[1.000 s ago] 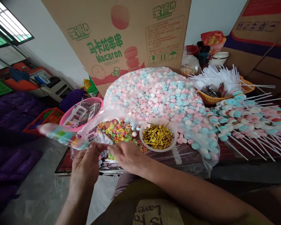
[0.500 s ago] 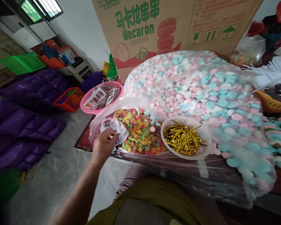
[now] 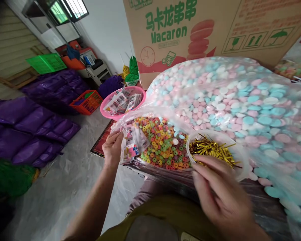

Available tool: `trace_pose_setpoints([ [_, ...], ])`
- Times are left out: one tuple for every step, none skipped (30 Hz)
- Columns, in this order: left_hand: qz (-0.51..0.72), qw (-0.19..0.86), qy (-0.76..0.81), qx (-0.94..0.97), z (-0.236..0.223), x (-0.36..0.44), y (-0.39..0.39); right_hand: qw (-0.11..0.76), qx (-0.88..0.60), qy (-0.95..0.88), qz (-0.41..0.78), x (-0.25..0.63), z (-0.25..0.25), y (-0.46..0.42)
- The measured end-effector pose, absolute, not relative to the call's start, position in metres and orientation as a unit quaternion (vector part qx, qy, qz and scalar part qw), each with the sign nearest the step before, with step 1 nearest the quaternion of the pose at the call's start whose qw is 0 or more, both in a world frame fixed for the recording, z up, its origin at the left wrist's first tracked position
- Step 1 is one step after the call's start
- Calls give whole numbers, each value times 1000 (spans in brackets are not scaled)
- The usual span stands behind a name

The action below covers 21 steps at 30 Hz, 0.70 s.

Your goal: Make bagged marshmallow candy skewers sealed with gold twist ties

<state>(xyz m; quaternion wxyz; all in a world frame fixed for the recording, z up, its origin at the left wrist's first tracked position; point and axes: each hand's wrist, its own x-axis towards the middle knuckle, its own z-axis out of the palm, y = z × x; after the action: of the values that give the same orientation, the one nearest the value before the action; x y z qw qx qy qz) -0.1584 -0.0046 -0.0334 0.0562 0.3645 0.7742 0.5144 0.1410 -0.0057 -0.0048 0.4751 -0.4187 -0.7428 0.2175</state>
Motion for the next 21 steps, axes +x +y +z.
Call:
trace_pose_setpoints([
  [535,78,761,359,-26,-141,-6,462,-409,-745,252,127,-1,-4],
  [555,122,741,358,-20,-120,-7,438,-409,-733,322,113,1,0],
  [605,229,686,332,-15,-100,-10,424,-395,-713,394,99,2,4],
  [644,322,624,305,-12,-80,-12,400,-389,-690,460,87,3,10],
  [665,389,574,278,-10,-62,-14,392,-391,-668,498,79,2,16],
  [672,439,539,256,-11,-47,-17,387,-396,-652,518,75,0,20],
  [670,474,518,242,-12,-37,-18,389,-410,-639,523,75,-2,24],
  [663,497,509,233,-14,-29,-19,401,-428,-625,516,78,-4,26],
  [655,512,507,227,-16,-24,-19,416,-445,-607,510,84,-6,26],
  [651,521,505,224,-19,-21,-18,434,-457,-586,510,89,-8,25],
  [653,524,499,222,-20,-18,-16,457,-463,-560,513,95,-9,23],
  [658,525,492,223,-22,-16,-14,475,-463,-537,521,100,-10,21],
  [661,526,485,228,-22,-14,-12,480,-460,-525,531,104,-11,19],
  [659,524,485,238,-22,-12,-11,475,-459,-526,535,107,-12,18],
  [654,513,495,254,-21,-10,-10,464,-465,-539,527,111,-12,17],
  [645,487,517,280,-19,-10,-10,452,-476,-563,502,115,-12,17],
  [639,437,548,316,-16,-11,-10,435,-487,-600,463,120,-11,17],
  [629,366,579,368,-13,-14,-11,416,-488,-648,410,125,-9,17],
  [610,279,602,434,-9,-18,-12,397,-476,-703,349,132,-7,17],
  [586,171,605,511,-4,-23,-12,372,-448,-759,292,139,-4,16],
  [519,107,585,615,0,-28,-11,342,-409,-809,247,146,0,15],
])
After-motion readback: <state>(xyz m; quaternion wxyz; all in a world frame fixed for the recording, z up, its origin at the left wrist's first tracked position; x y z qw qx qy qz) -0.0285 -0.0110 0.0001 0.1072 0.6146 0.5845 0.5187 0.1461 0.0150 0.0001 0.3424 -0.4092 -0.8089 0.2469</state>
